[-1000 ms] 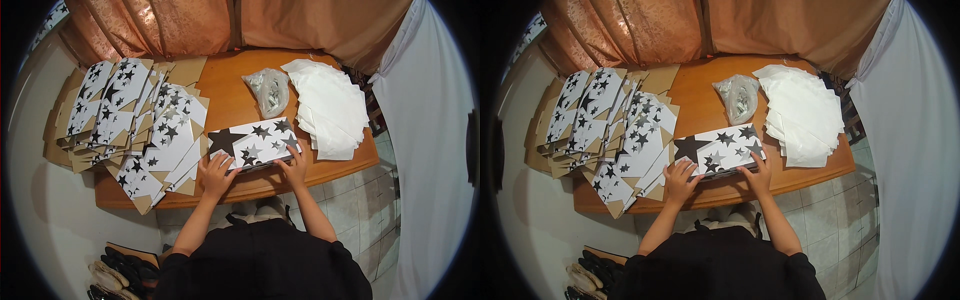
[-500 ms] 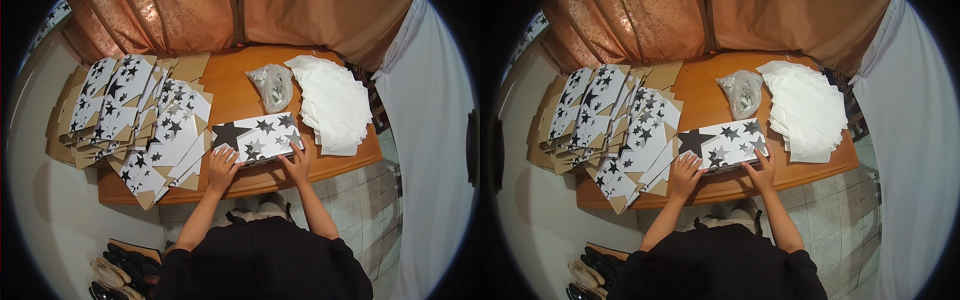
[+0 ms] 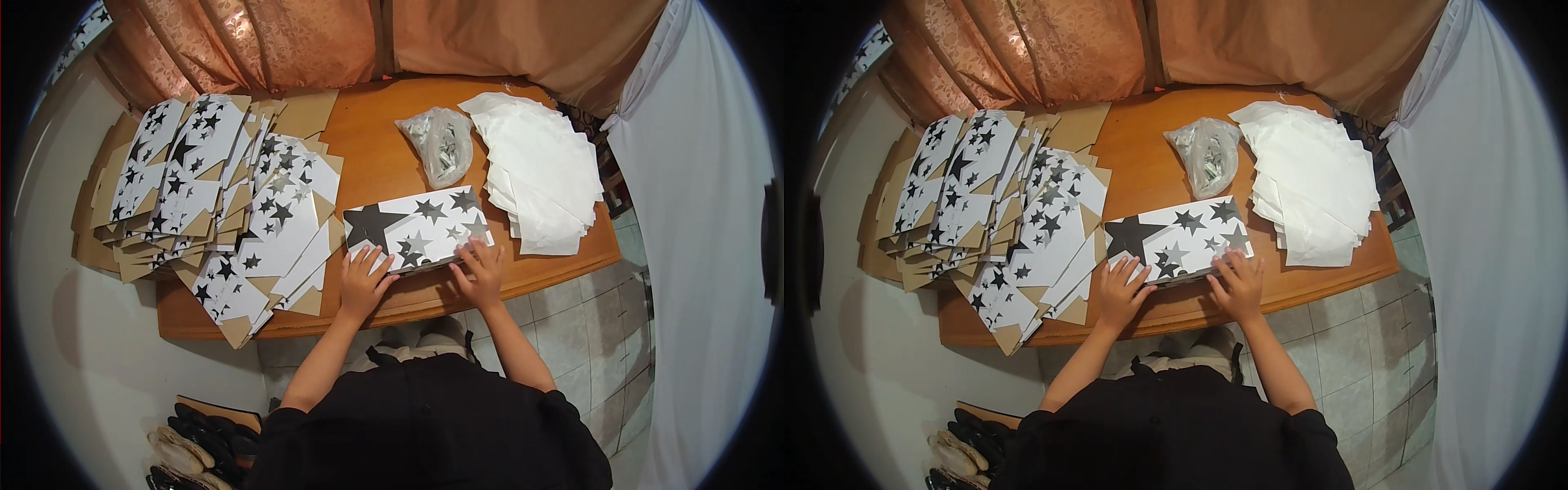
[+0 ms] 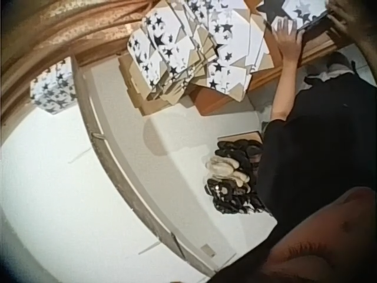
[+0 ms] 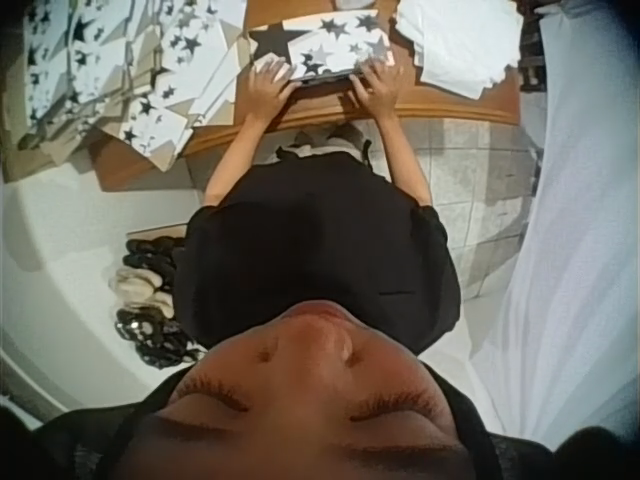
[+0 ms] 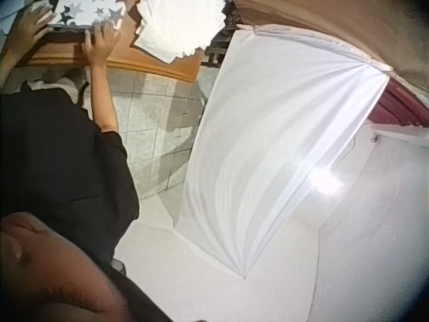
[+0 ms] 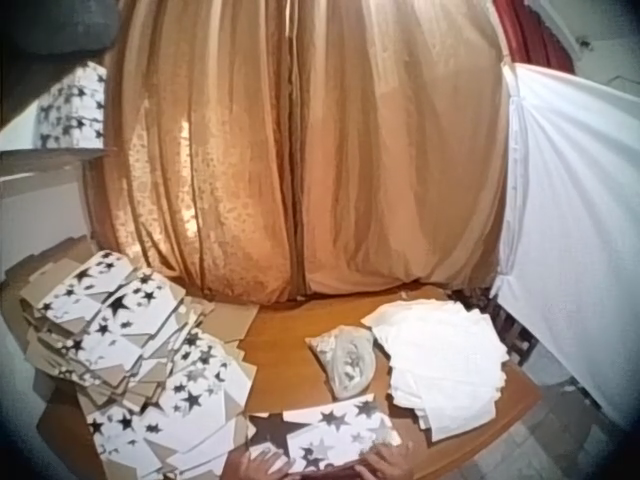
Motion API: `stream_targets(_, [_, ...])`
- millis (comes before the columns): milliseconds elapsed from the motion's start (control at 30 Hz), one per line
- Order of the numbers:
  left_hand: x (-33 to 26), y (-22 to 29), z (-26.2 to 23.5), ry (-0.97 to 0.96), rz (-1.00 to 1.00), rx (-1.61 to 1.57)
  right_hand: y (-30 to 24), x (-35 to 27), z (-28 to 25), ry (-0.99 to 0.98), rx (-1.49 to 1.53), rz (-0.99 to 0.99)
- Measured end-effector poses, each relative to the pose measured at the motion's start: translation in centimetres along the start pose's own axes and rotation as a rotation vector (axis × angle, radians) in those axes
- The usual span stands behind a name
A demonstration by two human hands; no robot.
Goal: The person is folding and assembling star-patterned cardboard shoe boxes, placing tissue paper inside, and stacking them on a shelf.
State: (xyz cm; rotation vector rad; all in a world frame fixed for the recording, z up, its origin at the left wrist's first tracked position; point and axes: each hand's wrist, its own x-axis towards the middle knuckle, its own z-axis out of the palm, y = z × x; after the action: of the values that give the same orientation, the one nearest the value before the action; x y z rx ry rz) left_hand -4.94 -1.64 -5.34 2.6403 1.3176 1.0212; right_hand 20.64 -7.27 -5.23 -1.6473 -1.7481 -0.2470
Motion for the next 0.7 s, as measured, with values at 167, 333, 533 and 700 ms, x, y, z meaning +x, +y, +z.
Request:
stream_targets(167, [-0.2, -0.1, 0.4, -0.012, 0.007, 0.016, -0.2, -0.4, 1.2, 0.040, 0.023, -0.070])
stream_targets(333, [-0.2, -0.3, 0.8, 0.027, 0.050, 0.080, 0.0, 0.2, 1.6, 0.039, 0.108, -0.041])
stream_targets(533, [-0.4, -0.5, 0.8, 0.047, 0.065, 0.080, -3.5, 0.9, 0.2, -0.001, 0.143, -0.151])
stream_targets(700, [-0.4, -0.4, 0.9, 0.048, 0.061, 0.076, -4.8, 0.8, 1.6, 0.007, 0.114, -0.227])
